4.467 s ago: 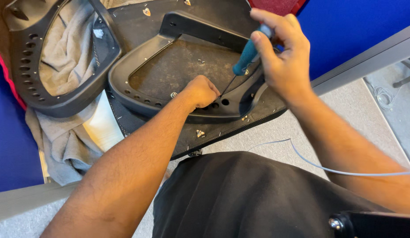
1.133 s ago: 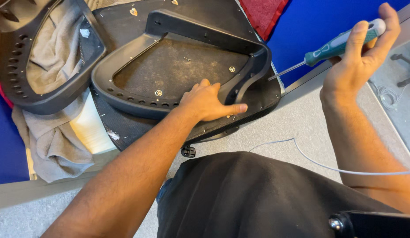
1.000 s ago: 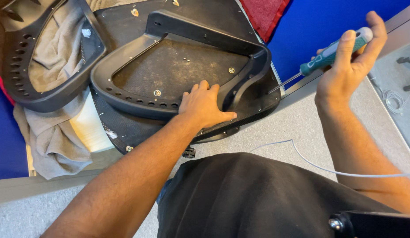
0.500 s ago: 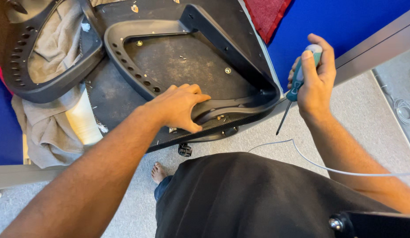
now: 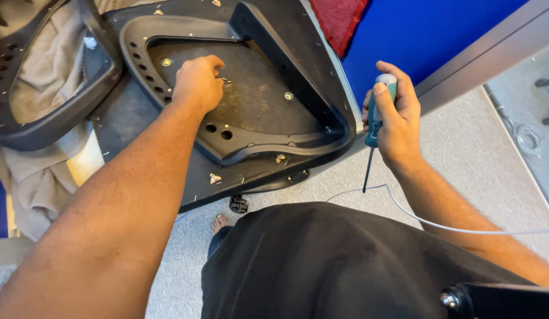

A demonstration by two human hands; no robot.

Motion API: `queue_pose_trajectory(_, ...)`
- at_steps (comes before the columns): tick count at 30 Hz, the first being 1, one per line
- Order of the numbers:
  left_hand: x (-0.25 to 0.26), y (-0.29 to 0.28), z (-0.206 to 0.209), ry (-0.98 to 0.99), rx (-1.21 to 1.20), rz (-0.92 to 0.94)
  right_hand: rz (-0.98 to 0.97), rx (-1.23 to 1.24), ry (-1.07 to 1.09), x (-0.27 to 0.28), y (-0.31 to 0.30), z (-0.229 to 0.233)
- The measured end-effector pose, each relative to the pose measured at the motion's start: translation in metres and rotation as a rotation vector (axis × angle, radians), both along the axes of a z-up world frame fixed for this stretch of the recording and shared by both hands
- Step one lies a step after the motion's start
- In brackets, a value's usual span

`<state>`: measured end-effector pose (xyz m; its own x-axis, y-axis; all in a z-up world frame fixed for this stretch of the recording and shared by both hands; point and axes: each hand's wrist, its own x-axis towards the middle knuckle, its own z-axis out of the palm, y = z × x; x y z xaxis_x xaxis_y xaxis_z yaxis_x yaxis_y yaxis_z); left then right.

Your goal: The person uses a screwdriver to fasten screws into a black plastic furniture component, securing a frame piece to the base. They repeatedly position the frame, insert screws, and tighten them while holding the part steady.

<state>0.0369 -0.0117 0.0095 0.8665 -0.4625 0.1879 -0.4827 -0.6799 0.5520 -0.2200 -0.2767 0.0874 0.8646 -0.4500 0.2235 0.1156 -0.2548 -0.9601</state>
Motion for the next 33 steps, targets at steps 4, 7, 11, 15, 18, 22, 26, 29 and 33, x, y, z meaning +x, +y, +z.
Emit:
queue_pose_trajectory(4, 0.008, -0.003, -0.009, 0.009, 0.057, 0.055, -0.062, 0.001, -0.016, -0.009, -0.002, 0.003)
queue_pose_trajectory(7, 0.010, -0.003, -0.009, -0.011, 0.145, 0.026, -0.135, -0.026, -0.032, -0.013, 0.001, 0.004)
queue_pose_trajectory(11, 0.013, -0.003, -0.009, -0.064, 0.132, -0.012, -0.210, 0.003, -0.021, -0.019, 0.011, 0.000)
queue_pose_trajectory(15, 0.010, 0.001, -0.001, -0.067, 0.067, -0.067, -0.261, -0.004, 0.020, -0.024, 0.023, -0.002)
queue_pose_trajectory(18, 0.000, -0.001, 0.013, 0.010, -0.034, -0.231, -0.261, -0.017, 0.019, -0.027, 0.030, -0.003)
queue_pose_trajectory(22, -0.046, -0.036, 0.026, 0.221, 0.096, -0.589, -0.275, 0.002, 0.020, -0.025, 0.040, -0.002)
queue_pose_trajectory(26, -0.069, -0.068, 0.043, 0.356, 0.373, -0.709, -0.277, 0.009, 0.002, -0.028, 0.044, -0.003)
queue_pose_trajectory(29, -0.073, -0.078, 0.052, 0.342, 0.498, -0.720, -0.278, 0.005, 0.000, -0.030, 0.045, -0.004)
queue_pose_trajectory(33, -0.075, -0.091, 0.060, 0.269, 0.571, -0.758, -0.304, 0.023, -0.007, -0.035, 0.043, -0.005)
